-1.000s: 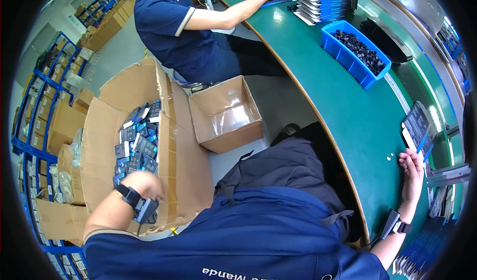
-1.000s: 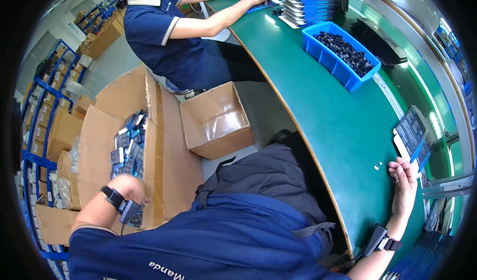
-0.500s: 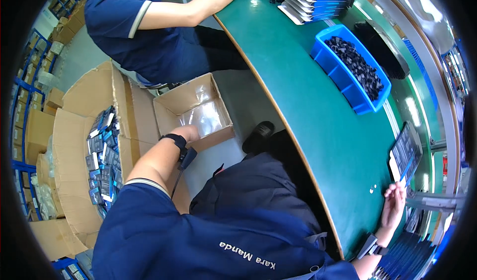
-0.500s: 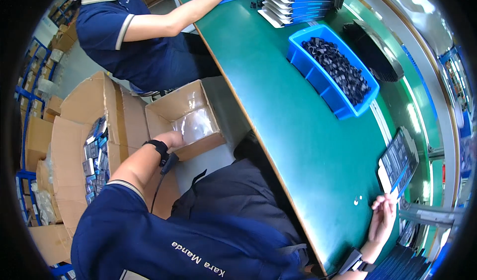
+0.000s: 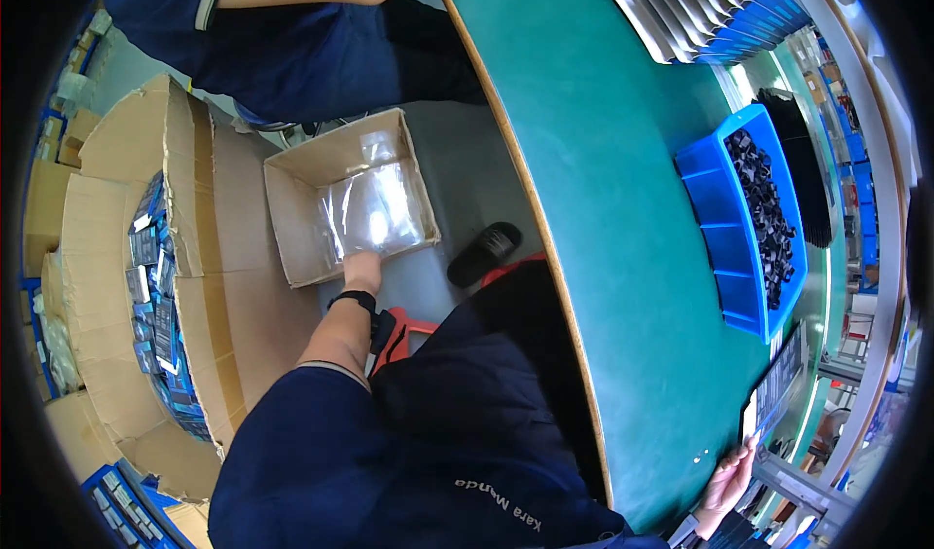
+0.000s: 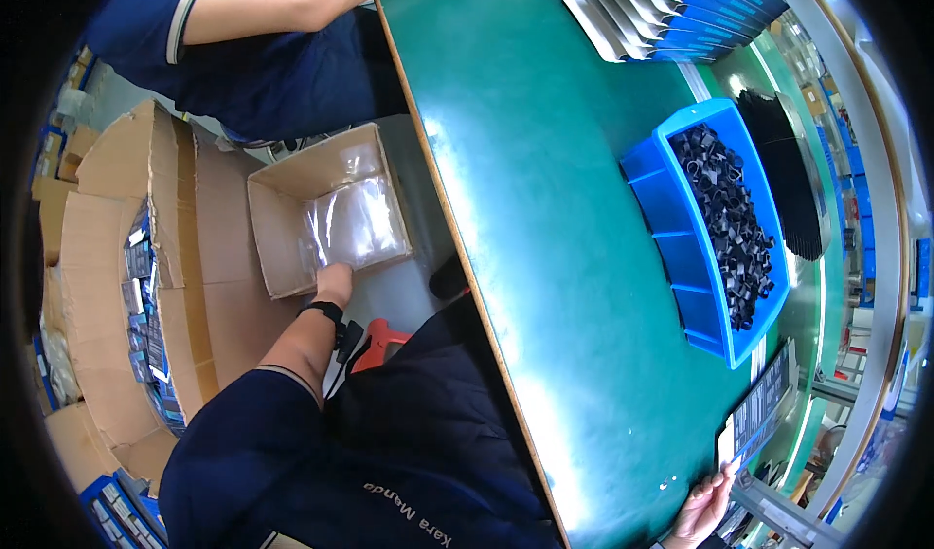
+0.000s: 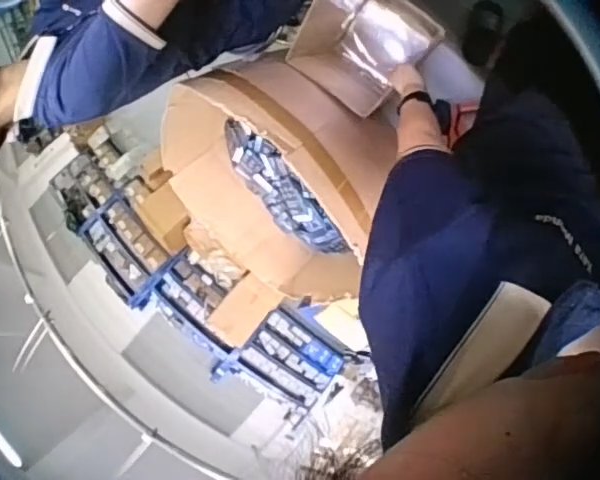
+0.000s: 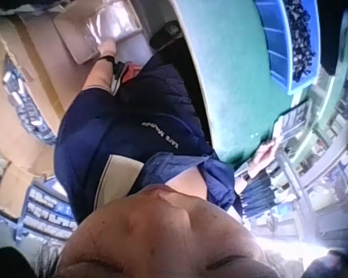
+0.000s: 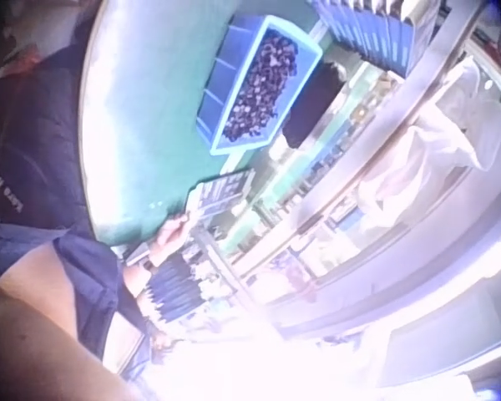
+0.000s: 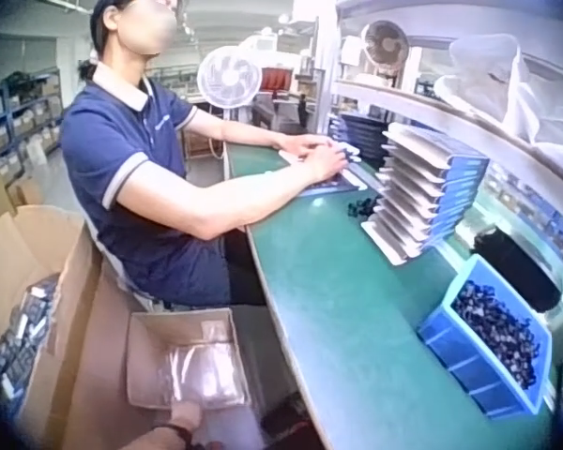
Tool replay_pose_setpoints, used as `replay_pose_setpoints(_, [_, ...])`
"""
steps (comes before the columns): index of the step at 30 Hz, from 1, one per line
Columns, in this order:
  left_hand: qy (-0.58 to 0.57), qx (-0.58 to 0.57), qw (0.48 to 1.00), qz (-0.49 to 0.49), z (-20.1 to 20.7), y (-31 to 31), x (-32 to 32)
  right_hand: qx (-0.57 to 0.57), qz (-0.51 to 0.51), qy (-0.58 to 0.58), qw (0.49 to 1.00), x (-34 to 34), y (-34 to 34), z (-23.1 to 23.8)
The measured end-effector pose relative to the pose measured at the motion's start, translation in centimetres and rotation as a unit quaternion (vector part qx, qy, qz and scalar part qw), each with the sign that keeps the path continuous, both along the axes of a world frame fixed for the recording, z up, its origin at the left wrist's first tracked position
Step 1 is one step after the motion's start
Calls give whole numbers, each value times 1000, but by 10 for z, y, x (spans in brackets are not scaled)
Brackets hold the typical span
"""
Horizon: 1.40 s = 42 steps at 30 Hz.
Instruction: Assembling product boxes and placing small electronic components inside.
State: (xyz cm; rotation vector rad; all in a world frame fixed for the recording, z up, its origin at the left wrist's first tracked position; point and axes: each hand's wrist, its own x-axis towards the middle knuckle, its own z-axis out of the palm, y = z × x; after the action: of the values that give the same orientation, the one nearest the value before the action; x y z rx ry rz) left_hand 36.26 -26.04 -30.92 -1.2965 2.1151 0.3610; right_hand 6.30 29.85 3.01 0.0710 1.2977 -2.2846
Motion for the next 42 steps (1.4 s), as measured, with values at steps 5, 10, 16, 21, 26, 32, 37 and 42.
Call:
replay_pose_setpoints(5, [185, -15, 969, -164, -1, 2, -22, -82, -16, -49, 995, -2, -2, 3])
replay_pose_setpoints(10, [215, -18, 954, -209, 14, 13, -75, -50, 64, 29, 996, -6, 6, -5])
replay_pose_setpoints(16, [236, -48, 929, -282, 13, 14, -92, -8, -2, 27, 1000, -3, 10, -5])
replay_pose_setpoints(21, [285, 54, 944, -157, 21, 13, -92, 40, -7, 39, 998, -4, 4, -4])
replay_pose_setpoints(26, [349, 105, 925, -105, 66, -1, -81, 154, -10, 47, 987, 20, -29, 24])
replay_pose_setpoints(32, [524, -62, 849, -9, 206, -33, -15, 161, 11, 125, 979, 25, -40, 25])
replay_pose_setpoints(37, [457, -322, 824, 95, 300, -44, 111, 142, 8, 141, 980, 35, -46, 32])
replay_pose_setpoints(42, [103, -411, 842, 334, 349, 4, 326, 159, 79, 118, 977, 6, -11, 12])
